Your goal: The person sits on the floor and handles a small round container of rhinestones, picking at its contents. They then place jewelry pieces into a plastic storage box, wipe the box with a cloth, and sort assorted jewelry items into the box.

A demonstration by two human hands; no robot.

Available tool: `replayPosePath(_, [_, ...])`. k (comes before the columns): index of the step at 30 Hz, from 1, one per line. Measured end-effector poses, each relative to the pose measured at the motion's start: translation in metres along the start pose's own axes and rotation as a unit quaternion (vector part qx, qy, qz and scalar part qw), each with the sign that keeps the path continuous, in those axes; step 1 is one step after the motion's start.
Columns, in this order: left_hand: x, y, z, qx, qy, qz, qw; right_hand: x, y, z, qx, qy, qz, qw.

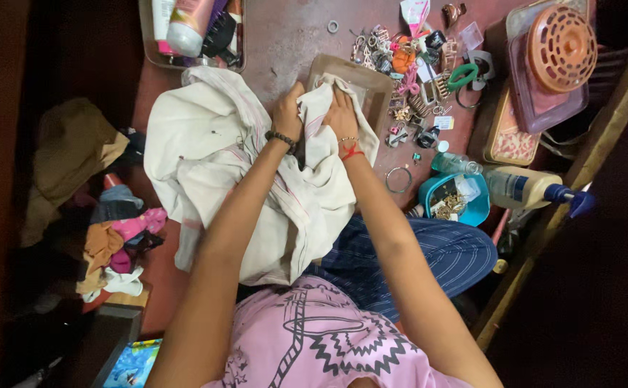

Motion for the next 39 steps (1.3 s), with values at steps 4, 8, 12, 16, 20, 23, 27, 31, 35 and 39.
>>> replayPosePath(4, [0.009,-0.008,0.002,-0.011,-0.004,-0.015,1.000,0.006,-0.011,-0.015,-0.044,-0.193,0.004,0.980])
replayPosePath(8, [0.004,-0.008,-0.001,-0.002,-0.018,-0.025,1.000,0.008,0.006,-0.023,-0.027,-0.249,-0.001,0.968])
replayPosePath(12, [-0.012,-0.002,-0.002,0.033,0.013,0.095,0.995,0.010,0.025,-0.009,0.003,-0.226,0.018,0.974])
replayPosePath(16, [-0.034,0.000,-0.003,0.074,0.083,0.243,0.964,0.012,0.026,-0.013,0.040,-0.071,0.069,0.994])
replayPosePath(20, [-0.050,-0.005,0.009,-0.006,0.042,0.266,0.963,0.010,0.019,-0.012,0.048,-0.006,0.057,0.997])
replayPosePath(23, [-0.043,-0.023,0.032,-0.050,-0.063,0.186,0.979,0.010,0.014,-0.015,0.040,0.000,0.007,0.999])
replayPosePath(27, [-0.020,-0.046,0.056,-0.032,-0.069,0.118,0.990,-0.006,0.016,-0.014,0.002,-0.042,-0.086,0.995])
replayPosePath(31, [-0.011,-0.049,0.042,-0.017,-0.043,0.102,0.994,-0.018,0.024,-0.021,-0.038,-0.108,-0.152,0.982])
replayPosePath(35, [-0.025,-0.057,0.037,-0.037,0.021,0.107,0.993,0.006,0.038,-0.033,0.029,-0.179,-0.070,0.981])
replayPosePath(39, [-0.025,-0.063,0.042,-0.058,0.023,0.128,0.990,0.036,0.066,-0.046,0.132,-0.294,0.083,0.943])
Point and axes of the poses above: each hand's wrist, its own z-axis towards the middle knuckle, its own y-axis out of the back of the hand, x = y × z, the point moved 1 cm from there along z, towards the middle knuckle, and after that the axes turned 10 degrees about y, right-handed, at the moved point
